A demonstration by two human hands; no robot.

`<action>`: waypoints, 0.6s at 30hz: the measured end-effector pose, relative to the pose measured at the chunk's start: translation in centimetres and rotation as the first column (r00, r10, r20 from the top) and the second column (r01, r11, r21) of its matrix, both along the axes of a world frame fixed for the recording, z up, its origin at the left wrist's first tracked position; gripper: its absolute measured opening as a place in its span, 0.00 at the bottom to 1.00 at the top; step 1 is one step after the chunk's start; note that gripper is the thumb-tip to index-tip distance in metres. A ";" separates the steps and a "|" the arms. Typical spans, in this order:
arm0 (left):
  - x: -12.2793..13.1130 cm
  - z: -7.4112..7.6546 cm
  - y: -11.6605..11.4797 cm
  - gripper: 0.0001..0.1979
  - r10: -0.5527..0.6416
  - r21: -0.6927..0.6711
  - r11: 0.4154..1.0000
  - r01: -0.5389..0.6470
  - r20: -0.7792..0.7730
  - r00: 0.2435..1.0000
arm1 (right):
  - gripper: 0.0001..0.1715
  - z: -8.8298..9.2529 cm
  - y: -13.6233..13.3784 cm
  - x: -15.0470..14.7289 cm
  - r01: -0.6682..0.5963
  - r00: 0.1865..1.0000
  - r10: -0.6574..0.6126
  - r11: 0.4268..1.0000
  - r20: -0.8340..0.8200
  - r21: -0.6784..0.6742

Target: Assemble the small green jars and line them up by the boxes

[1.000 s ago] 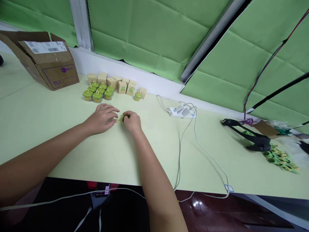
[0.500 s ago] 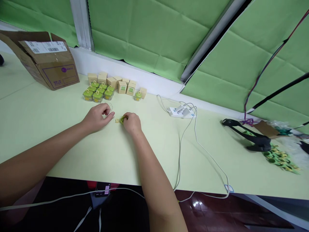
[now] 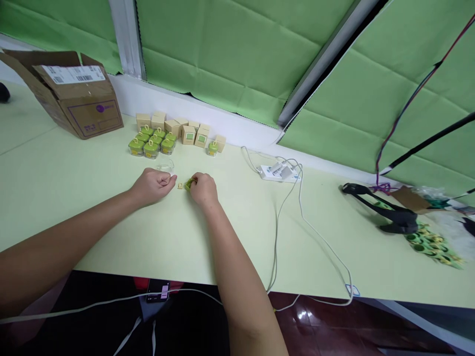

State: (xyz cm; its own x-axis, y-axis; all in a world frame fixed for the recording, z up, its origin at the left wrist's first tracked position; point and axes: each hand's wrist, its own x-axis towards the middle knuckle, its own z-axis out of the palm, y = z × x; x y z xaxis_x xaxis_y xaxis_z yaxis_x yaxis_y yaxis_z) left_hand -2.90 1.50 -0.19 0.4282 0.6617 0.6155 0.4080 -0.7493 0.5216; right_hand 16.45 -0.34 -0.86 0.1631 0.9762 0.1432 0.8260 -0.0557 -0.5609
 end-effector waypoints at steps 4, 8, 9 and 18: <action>-0.5 -0.1 0.6 0.24 0.033 0.003 0.999 -0.033 -0.034 0.999 | 0.14 0.0 0.0 0.0 0.004 1.000 -0.004 1.000 0.003 0.004; -0.6 0.3 0.8 0.21 0.062 -0.039 0.997 -0.062 -0.008 0.998 | 0.12 0.1 0.0 0.1 0.006 1.000 -0.006 1.000 -0.017 0.005; -0.6 0.4 0.7 0.19 0.058 -0.055 0.997 -0.058 -0.002 0.998 | 0.11 0.2 -0.1 0.1 0.009 1.000 -0.009 1.000 -0.024 0.005; -0.7 0.1 0.9 0.07 -0.033 -0.189 0.981 0.041 0.041 0.999 | 0.08 1.3 -0.3 0.2 0.039 0.995 -0.043 0.998 -0.087 -0.053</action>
